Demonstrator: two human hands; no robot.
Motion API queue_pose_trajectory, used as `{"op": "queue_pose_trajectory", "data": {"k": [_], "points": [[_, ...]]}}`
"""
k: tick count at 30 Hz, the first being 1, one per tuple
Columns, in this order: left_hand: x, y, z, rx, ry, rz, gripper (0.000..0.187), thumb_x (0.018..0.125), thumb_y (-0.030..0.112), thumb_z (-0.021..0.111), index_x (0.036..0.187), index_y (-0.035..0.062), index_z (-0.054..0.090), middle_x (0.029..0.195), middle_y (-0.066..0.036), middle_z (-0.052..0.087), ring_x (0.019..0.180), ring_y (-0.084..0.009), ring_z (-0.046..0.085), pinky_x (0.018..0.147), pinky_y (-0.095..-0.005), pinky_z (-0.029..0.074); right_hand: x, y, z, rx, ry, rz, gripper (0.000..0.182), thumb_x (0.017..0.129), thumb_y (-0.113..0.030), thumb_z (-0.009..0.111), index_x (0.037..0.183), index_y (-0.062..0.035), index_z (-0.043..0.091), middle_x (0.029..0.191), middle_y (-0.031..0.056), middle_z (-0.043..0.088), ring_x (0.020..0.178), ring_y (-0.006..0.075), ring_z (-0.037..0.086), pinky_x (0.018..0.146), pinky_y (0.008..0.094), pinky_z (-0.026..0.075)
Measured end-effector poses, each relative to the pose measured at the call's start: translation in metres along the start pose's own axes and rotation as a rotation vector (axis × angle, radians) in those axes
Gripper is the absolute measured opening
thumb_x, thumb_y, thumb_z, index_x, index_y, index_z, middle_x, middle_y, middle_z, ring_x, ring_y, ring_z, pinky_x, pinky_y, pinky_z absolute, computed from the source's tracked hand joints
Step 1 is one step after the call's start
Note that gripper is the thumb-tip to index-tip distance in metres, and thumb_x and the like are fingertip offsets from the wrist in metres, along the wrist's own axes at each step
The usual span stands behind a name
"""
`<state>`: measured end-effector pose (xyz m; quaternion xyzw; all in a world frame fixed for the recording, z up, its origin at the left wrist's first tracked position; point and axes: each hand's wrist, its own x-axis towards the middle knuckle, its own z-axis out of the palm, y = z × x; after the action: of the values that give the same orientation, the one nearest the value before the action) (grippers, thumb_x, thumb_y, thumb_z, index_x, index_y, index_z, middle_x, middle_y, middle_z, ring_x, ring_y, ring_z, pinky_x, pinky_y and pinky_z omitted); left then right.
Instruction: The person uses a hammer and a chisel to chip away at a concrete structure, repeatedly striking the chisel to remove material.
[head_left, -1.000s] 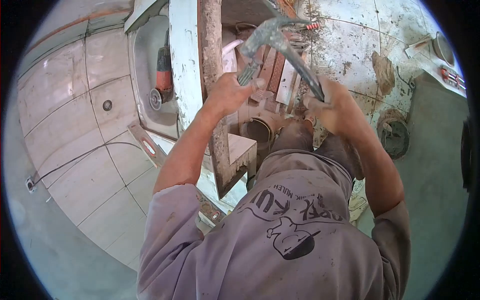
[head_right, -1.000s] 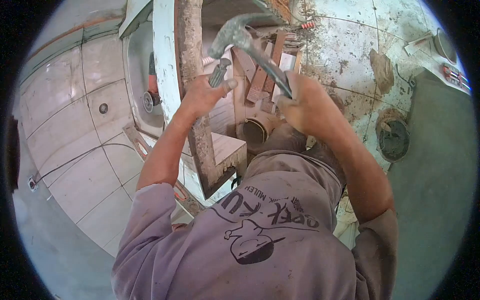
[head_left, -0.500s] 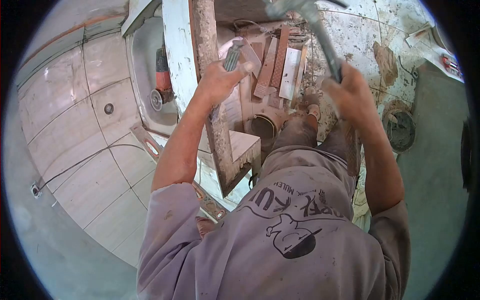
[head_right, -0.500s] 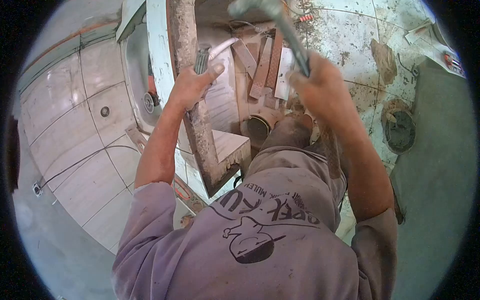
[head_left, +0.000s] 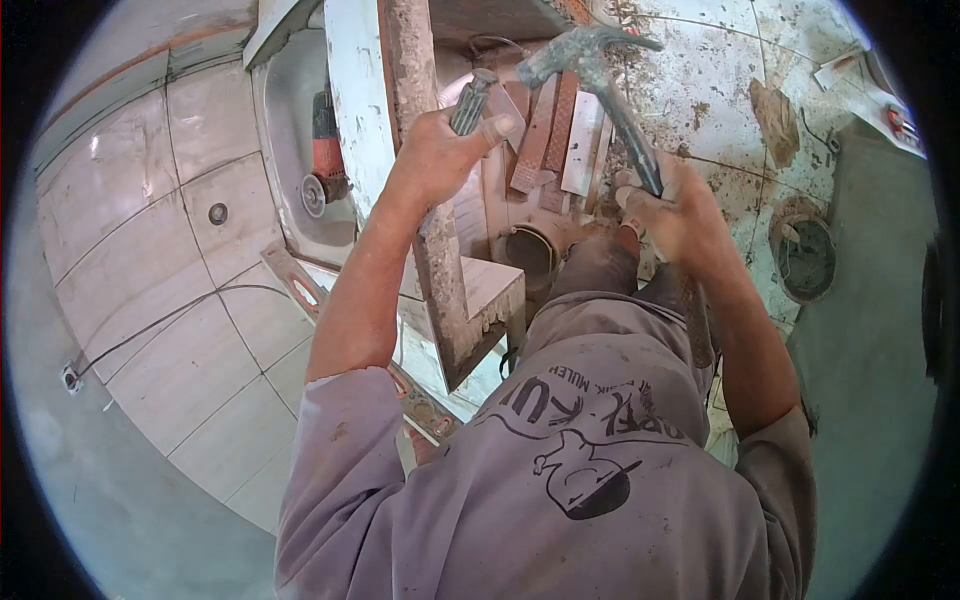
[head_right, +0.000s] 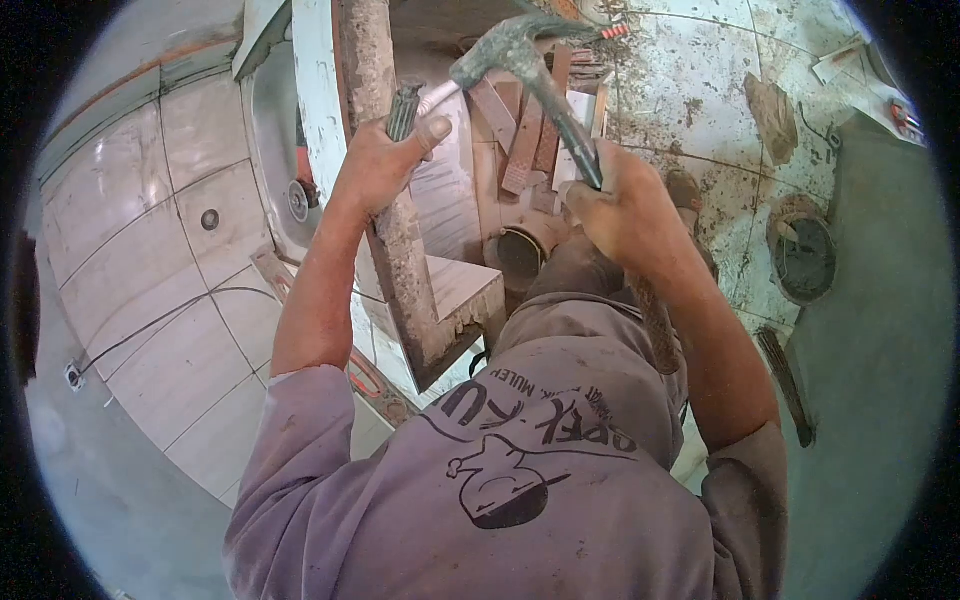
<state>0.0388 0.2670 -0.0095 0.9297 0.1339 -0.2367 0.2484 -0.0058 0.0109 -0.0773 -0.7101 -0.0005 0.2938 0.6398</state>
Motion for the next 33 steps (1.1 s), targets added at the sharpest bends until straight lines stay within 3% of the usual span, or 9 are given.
{"op": "queue_pose_trajectory", "data": {"k": [10, 12, 14, 16, 19, 22, 29, 32, 33], "points": [[-0.009, 0.01, 0.003, 0.067, -0.068, 0.059, 0.061, 0.071, 0.061, 0.067, 0.066, 0.0007, 0.061, 0.055, -0.007, 0.053, 0.053, -0.0175, 0.051, 0.055, -0.0361, 0.045, 0.001, -0.03, -0.015, 0.191, 0.295, 0.066, 0.012, 0.08, -0.012, 0.057, 0.076, -0.0029, 0.049, 0.063, 0.0035, 0.051, 0.055, 0.011, 0.045, 0.052, 0.0296, 0.039], [-0.009, 0.007, 0.013, 0.079, -0.039, 0.133, 0.061, 0.071, 0.062, 0.067, 0.066, 0.0006, 0.061, 0.055, -0.006, 0.052, 0.053, -0.0171, 0.051, 0.055, -0.0353, 0.044, -0.004, -0.02, -0.015, -0.089, 0.015, -0.232, 0.013, 0.08, -0.013, 0.058, 0.077, -0.0038, 0.049, 0.063, 0.0005, 0.051, 0.056, 0.0093, 0.044, 0.051, 0.0285, 0.039], [-0.007, 0.006, 0.013, 0.088, -0.019, 0.203, 0.062, 0.071, 0.062, 0.067, 0.067, 0.0006, 0.061, 0.055, -0.006, 0.052, 0.053, -0.0167, 0.051, 0.055, -0.0345, 0.044, -0.006, -0.024, -0.021, -0.066, -0.022, -0.128, 0.013, 0.08, -0.012, 0.058, 0.078, -0.0023, 0.049, 0.062, 0.0033, 0.05, 0.056, 0.0132, 0.047, 0.053, 0.0313, 0.041], [-0.008, 0.016, -0.003, 0.09, -0.129, -0.056, 0.06, 0.072, 0.06, 0.068, 0.068, 0.0009, 0.061, 0.056, -0.004, 0.051, 0.055, -0.015, 0.051, 0.056, -0.0335, 0.044, -0.009, -0.049, -0.031, 0.002, 0.115, 0.103, 0.013, 0.079, -0.009, 0.056, 0.081, 0.0012, 0.049, 0.06, 0.0104, 0.047, 0.058, 0.021, 0.051, 0.057, 0.036, 0.043], [-0.004, 0.006, -0.007, 0.051, -0.119, -0.103, 0.056, 0.072, 0.057, 0.069, 0.067, 0.0022, 0.06, 0.056, -0.003, 0.05, 0.055, -0.0134, 0.049, 0.056, -0.0335, 0.043, 0.001, -0.05, -0.043, 0.166, 0.254, 0.056, 0.012, 0.079, -0.009, 0.054, 0.083, 0.0018, 0.05, 0.061, 0.0114, 0.048, 0.059, 0.022, 0.052, 0.058, 0.0365, 0.043], [-0.007, 0.011, -0.001, 0.036, -0.08, 0.012, 0.053, 0.072, 0.055, 0.07, 0.064, 0.0036, 0.058, 0.055, -0.001, 0.048, 0.054, -0.0127, 0.046, 0.054, -0.0337, 0.041, 0.005, -0.03, -0.03, -0.325, 0.002, -0.183, 0.015, 0.081, -0.013, 0.06, 0.077, -0.0046, 0.048, 0.063, 0.0007, 0.045, 0.056, 0.0085, 0.044, 0.048, 0.0252, 0.037], [0.0, -0.004, -0.003, -0.007, -0.029, 0.008, 0.054, 0.073, 0.054, 0.07, 0.063, 0.0028, 0.056, 0.057, 0.0, 0.047, 0.056, -0.012, 0.045, 0.053, -0.0322, 0.04, 0.017, -0.061, -0.056, 0.103, 0.173, 0.122, 0.014, 0.082, -0.013, 0.059, 0.081, -0.0018, 0.05, 0.069, 0.0024, 0.046, 0.059, 0.0122, 0.046, 0.053, 0.0281, 0.04], [-0.001, 0.004, -0.005, 0.051, -0.077, -0.09, 0.054, 0.073, 0.054, 0.07, 0.063, 0.0029, 0.056, 0.058, -0.001, 0.048, 0.057, -0.0118, 0.045, 0.053, -0.0327, 0.04, 0.034, -0.03, -0.037, -0.251, 0.083, -0.213, 0.013, 0.083, -0.013, 0.058, 0.082, -0.0025, 0.051, 0.068, 0.0009, 0.046, 0.058, 0.0115, 0.045, 0.05, 0.0276, 0.039], [0.001, -0.005, -0.003, 0.009, -0.067, -0.056, 0.054, 0.074, 0.056, 0.068, 0.066, 0.0039, 0.058, 0.059, -0.001, 0.049, 0.058, -0.0116, 0.046, 0.054, -0.0311, 0.04, 0.019, -0.047, -0.033, -0.304, -0.127, -0.032, 0.014, 0.083, -0.015, 0.058, 0.081, -0.0026, 0.051, 0.067, 0.0004, 0.045, 0.059, 0.0121, 0.045, 0.052, 0.0281, 0.039]]}}
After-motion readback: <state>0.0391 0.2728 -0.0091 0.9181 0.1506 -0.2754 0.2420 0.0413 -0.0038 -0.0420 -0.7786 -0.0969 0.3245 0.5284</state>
